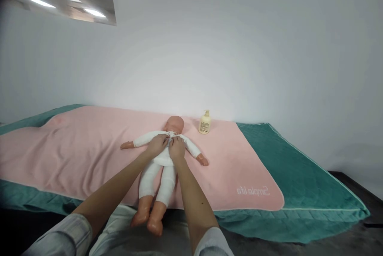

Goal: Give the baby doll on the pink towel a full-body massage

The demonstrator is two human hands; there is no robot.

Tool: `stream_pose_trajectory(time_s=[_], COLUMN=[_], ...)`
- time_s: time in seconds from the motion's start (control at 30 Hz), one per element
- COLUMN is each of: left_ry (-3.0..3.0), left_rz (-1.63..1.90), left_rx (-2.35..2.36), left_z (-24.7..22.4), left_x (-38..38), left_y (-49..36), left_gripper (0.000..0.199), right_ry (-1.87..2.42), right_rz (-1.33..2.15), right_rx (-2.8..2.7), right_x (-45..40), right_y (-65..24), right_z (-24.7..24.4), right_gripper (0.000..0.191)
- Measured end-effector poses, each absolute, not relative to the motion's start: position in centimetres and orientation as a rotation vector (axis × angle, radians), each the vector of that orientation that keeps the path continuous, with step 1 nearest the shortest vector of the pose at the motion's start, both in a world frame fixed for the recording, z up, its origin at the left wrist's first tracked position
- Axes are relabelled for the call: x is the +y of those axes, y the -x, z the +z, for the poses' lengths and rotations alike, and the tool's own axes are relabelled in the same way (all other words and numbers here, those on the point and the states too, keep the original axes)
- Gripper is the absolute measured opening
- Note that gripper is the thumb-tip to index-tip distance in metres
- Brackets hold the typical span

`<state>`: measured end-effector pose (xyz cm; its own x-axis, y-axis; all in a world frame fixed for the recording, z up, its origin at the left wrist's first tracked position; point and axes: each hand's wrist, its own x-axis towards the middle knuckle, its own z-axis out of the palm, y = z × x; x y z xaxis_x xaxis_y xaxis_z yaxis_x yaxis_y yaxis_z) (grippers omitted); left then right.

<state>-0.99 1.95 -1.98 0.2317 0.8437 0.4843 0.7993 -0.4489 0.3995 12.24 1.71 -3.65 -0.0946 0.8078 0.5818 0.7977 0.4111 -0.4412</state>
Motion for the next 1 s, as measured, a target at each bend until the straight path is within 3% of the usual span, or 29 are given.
stream_pose_trajectory(time_s=[0.63, 1.0], left_ry=[-2.394, -2.333], left_rz=[1.056, 1.371], left_rx=[1.528, 1.354], left_z=[-1.4, -0.8], left_x=[1.3, -6.5], left_y=[0.9, 2.6], left_gripper=[0.029, 0.037], right_ry=[1.248, 1.022], right_rz=[0.135, 0.236], right_rx=[-1.781, -1.611], right_x=[1.1, -7.1], right_y=[-12.4, -13.8], right_z=[-3.0, -3.5], right_gripper=[0.033, 0.033])
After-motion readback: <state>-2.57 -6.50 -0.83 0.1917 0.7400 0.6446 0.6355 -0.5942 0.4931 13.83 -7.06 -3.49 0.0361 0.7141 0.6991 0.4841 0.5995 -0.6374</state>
